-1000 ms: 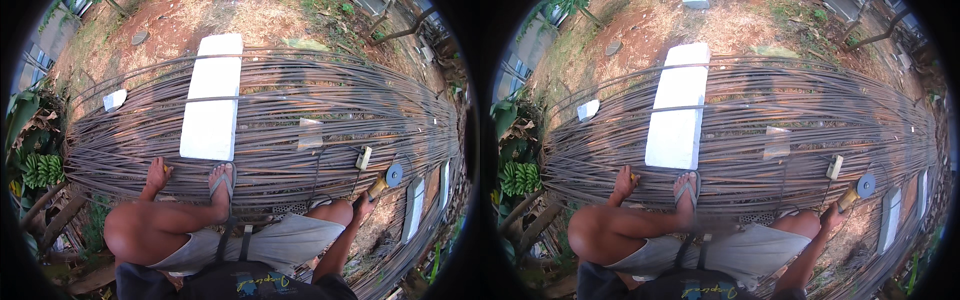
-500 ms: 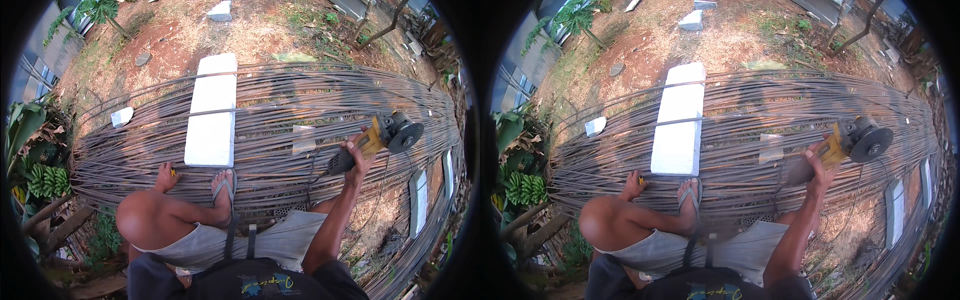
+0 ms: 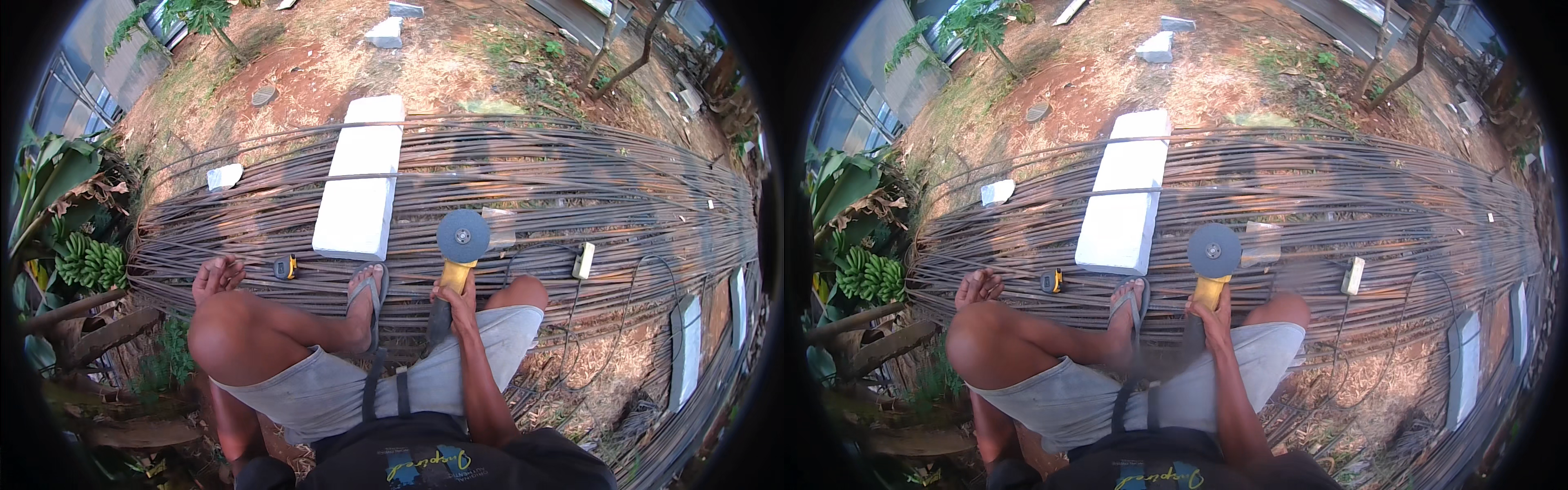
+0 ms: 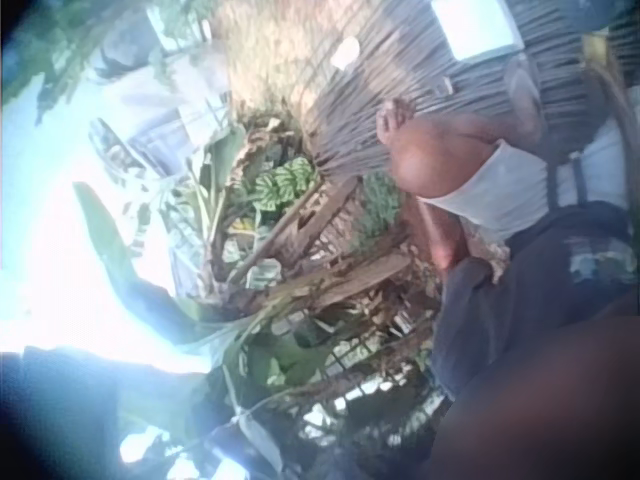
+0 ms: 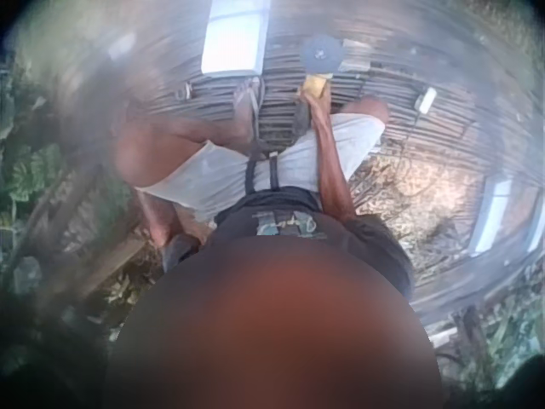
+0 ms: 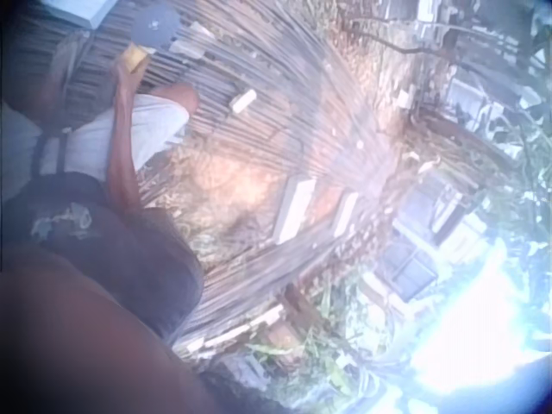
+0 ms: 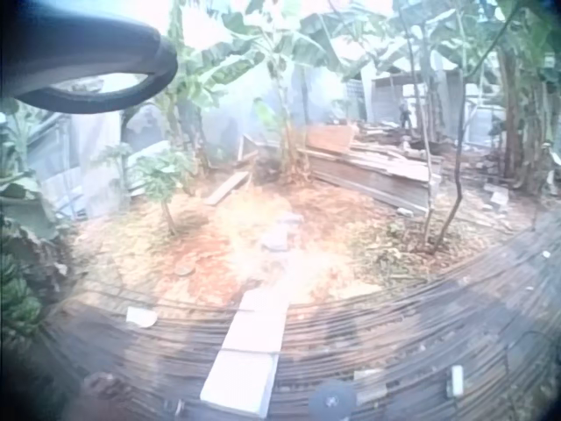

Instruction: The person measures and cuts steel rods using a tape measure and an angle grinder. They position the rods on a white tile, measure lengths, and cut them with the grinder, then move the cut pieces aside.

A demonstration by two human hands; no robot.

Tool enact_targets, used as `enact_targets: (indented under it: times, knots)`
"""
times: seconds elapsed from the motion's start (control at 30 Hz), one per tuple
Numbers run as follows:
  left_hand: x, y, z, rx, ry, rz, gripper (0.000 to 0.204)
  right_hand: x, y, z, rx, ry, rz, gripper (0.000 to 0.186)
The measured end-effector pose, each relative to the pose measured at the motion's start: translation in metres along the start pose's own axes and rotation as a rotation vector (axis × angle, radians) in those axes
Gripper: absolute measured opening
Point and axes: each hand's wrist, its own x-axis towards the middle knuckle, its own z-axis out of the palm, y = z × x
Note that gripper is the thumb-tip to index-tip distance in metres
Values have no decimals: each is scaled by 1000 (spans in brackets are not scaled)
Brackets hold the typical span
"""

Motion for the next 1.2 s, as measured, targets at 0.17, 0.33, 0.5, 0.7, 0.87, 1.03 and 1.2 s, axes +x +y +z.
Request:
enact_targets:
  times: [0.17,0.33,0.5,0.7,0.87,1.03,1.2]
  knots:
    - [17,159,26,-13,-176,483,21,0,7,-10,96,30,32,61]
    - [20,152,175,282,-702,326,20,-1,-17,-23,81,145,-136,57]
    - [58,64,233,665,-1286,49,23,-18,-60,7,-62,84,-166,57]
    - [66,-16,281,849,-1631,-12,60,-18,-140,90,8,287,-446,49]
    - [52,-67,274,595,-1713,-13,83,20,-149,116,-66,299,-475,37]
    - [48,-128,238,313,-1508,48,68,67,-102,122,-88,406,-449,37]
    - [43,-188,206,309,-1280,-109,59,102,-49,119,-99,522,-357,25]
